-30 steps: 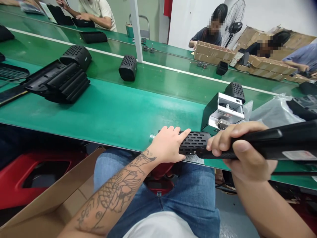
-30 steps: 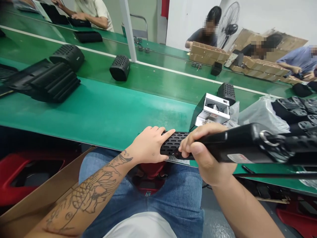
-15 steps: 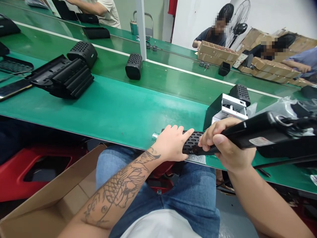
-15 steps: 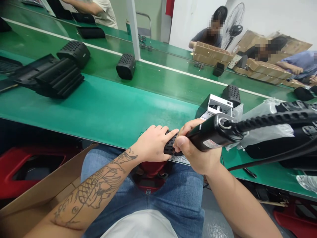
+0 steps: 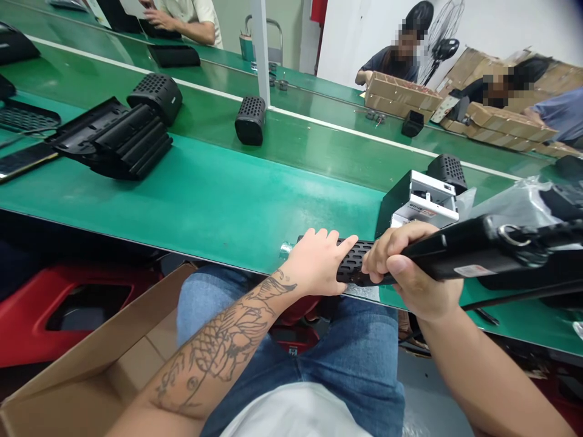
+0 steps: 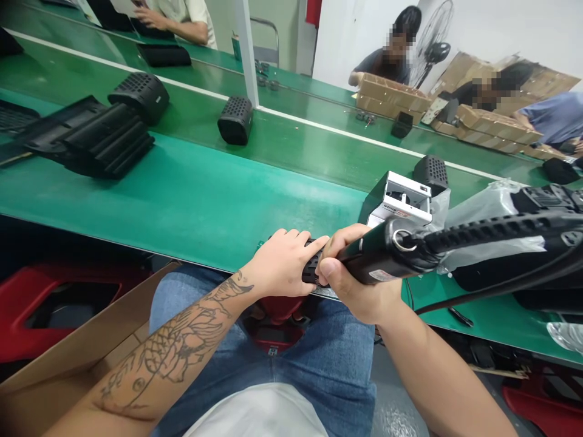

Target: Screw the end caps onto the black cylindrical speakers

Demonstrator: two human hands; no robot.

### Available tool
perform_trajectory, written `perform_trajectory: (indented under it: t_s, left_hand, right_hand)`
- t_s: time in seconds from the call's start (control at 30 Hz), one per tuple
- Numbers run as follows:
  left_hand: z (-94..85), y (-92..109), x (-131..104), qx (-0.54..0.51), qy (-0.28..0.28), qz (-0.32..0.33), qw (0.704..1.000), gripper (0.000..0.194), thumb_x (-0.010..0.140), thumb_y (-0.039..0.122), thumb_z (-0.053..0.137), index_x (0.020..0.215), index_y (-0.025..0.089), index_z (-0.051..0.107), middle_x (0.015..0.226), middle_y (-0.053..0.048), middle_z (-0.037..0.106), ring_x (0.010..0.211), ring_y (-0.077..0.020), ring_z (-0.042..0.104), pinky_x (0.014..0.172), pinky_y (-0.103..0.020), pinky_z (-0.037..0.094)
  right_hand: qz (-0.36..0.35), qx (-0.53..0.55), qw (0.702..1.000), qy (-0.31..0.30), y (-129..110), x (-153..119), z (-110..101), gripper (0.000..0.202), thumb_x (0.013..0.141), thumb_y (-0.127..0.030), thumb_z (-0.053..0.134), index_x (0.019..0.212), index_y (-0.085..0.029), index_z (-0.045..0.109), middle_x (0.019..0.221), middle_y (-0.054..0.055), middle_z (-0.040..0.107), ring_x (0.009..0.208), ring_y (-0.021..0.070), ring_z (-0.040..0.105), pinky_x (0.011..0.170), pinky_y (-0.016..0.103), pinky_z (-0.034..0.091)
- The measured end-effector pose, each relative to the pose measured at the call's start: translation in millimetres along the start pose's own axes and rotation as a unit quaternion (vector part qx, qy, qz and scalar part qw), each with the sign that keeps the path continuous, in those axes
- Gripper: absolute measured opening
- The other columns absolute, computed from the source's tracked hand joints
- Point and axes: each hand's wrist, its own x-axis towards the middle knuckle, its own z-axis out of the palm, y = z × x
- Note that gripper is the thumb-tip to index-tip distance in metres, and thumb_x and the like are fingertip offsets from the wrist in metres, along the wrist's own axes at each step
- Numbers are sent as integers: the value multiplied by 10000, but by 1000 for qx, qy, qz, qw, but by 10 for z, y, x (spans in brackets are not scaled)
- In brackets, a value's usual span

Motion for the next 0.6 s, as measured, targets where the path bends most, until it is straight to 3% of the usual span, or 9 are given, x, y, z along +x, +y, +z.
perform_trajectory:
  t_s: [0.2, 0.33, 0.4, 0.5, 0.6]
  left_hand:
    - [12, 5, -3, 3, 3, -3, 1000, 952, 786, 608, 738, 1597, 214, 432, 1212, -149, 655, 1051, -355, 623, 896, -465, 443]
    - [28, 1, -6, 2, 1, -4, 1000, 950, 783, 585, 743, 1603, 228, 421, 1219, -145, 658, 1065, -355, 623, 925, -470, 439]
    - [32, -3, -8, 1, 5, -5, 1000, 936, 786, 583, 741, 1598, 238, 428, 1196, -137, 660, 1050, -350, 624, 918, -466, 439]
    - [34, -8, -11, 0, 7, -3, 1000, 934, 783, 590, 741, 1594, 239, 441, 1170, -132, 660, 1030, -343, 622, 902, -459, 443]
    - [29, -7, -7, -3, 3, 0, 1000, 944, 781, 604, 744, 1598, 238, 444, 1172, -132, 662, 1027, -342, 625, 910, -460, 452]
  right_hand:
    - [-13, -23, 1000, 13, -109, -25, 15, 162, 851, -283, 857, 905, -230, 714, 667, -10, 690, 529, 189, 673, 592, 392, 634]
    - [-93, -17, 988, 119, -305, 129, -108, 84, 839, -235, 786, 838, -214, 705, 606, -22, 651, 442, 181, 608, 500, 388, 602]
    - [-146, -80, 956, 240, -326, 271, -286, 78, 786, -149, 718, 749, -200, 674, 568, -19, 625, 422, 194, 595, 463, 380, 576]
    - [-188, -209, 870, 404, -222, 468, -650, 142, 747, -104, 691, 666, -206, 635, 525, -18, 593, 435, 214, 622, 468, 358, 553]
    - [-180, -268, 838, 440, -46, 540, -969, 178, 763, -129, 738, 642, -213, 637, 511, -12, 590, 444, 224, 636, 490, 354, 544]
